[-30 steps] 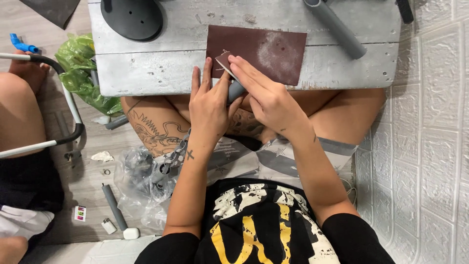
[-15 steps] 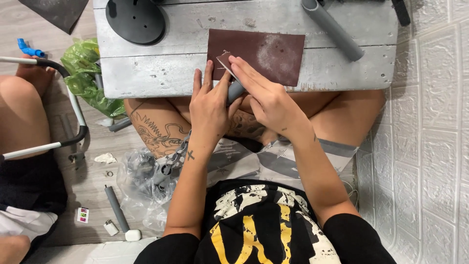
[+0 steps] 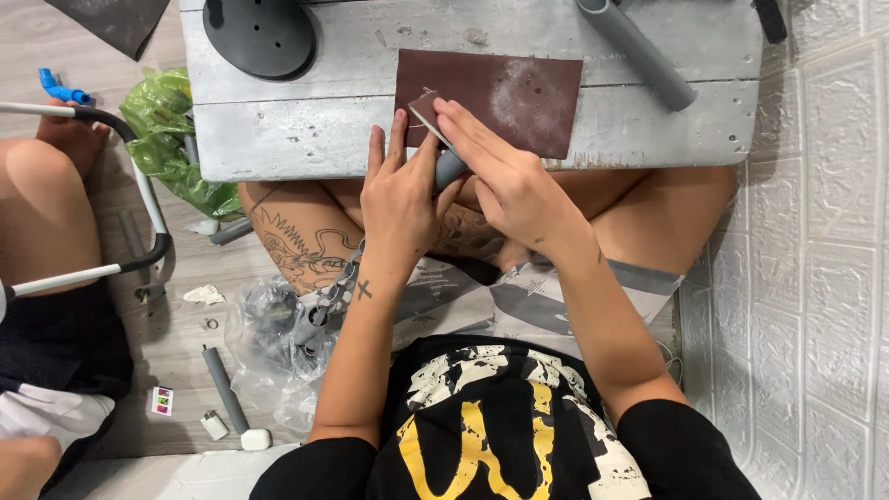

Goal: Sanding the ends of PVC pipes and applying adhesive to prepare them for joining.

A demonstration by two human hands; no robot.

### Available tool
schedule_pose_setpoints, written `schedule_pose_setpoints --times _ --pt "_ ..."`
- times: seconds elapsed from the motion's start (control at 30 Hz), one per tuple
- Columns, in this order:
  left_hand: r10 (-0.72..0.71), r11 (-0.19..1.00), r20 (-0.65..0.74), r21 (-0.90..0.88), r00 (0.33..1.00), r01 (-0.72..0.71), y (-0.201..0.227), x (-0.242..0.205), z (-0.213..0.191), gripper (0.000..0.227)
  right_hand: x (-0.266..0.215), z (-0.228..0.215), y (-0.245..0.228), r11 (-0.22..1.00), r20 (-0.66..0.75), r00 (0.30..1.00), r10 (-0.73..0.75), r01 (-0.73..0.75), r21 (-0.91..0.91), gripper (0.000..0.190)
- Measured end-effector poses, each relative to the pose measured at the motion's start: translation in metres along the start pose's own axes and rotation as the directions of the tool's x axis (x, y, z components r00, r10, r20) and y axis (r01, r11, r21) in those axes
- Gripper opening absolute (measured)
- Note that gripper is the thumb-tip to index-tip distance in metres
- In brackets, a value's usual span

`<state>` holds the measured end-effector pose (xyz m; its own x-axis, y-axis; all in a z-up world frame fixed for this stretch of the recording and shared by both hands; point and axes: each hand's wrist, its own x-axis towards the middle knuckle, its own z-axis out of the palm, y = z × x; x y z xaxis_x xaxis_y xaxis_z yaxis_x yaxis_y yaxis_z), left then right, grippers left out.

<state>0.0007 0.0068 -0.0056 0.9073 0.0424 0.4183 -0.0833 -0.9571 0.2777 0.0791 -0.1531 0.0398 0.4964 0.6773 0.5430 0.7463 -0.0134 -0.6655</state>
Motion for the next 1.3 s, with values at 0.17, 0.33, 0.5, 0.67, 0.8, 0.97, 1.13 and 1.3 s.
schedule_pose_setpoints --times 0.17,0.33,0.5,0.67,0.8,0.97,1.13,1.3 --pt "0.002 1.000 -0.002 -0.002 1.000 -0.002 0.005 0.000 0.000 0.041 -0.026 -0.015 -0.021 0.998 0.020 0.998 0.062 -0.061 -0.034 0.060" --pt "0.011 1.000 0.004 0.003 1.000 -0.011 0.005 0.002 -0.002 0.041 -0.016 -0.013 -0.014 0.996 0.032 0.996 0.081 -0.079 -0.039 0.063" --pt "-0.006 0.995 0.124 -0.102 0.992 0.019 0.010 0.007 -0.019 0.055 0.009 -0.029 0.017 0.989 0.248 0.963 0.101 -0.125 0.080 0.076" --pt "-0.040 0.993 0.119 -0.103 0.992 0.053 0.015 0.009 -0.021 0.062 -0.016 -0.063 -0.006 0.969 -0.009 0.969 0.248 -0.248 -0.003 0.072" --pt "-0.049 0.995 0.159 -0.081 0.986 0.063 0.021 0.013 -0.031 0.066 -0.051 -0.067 -0.002 0.933 -0.178 0.961 0.212 -0.254 -0.254 0.050" --pt "-0.011 0.997 0.098 0.079 0.995 0.003 0.039 0.018 -0.062 0.042 -0.079 -0.056 0.027 0.841 -0.186 0.954 0.234 -0.295 -0.454 0.056" --pt "-0.113 0.980 0.042 0.167 0.993 0.104 0.067 0.002 -0.102 0.057 -0.078 -0.056 0.026 0.816 -0.128 0.960 0.249 -0.279 -0.505 0.066" --pt "-0.346 0.937 -0.122 0.012 0.930 0.350 0.082 -0.024 -0.148 0.028 -0.077 -0.056 0.020 0.818 -0.165 0.932 0.323 -0.363 -0.446 0.068"
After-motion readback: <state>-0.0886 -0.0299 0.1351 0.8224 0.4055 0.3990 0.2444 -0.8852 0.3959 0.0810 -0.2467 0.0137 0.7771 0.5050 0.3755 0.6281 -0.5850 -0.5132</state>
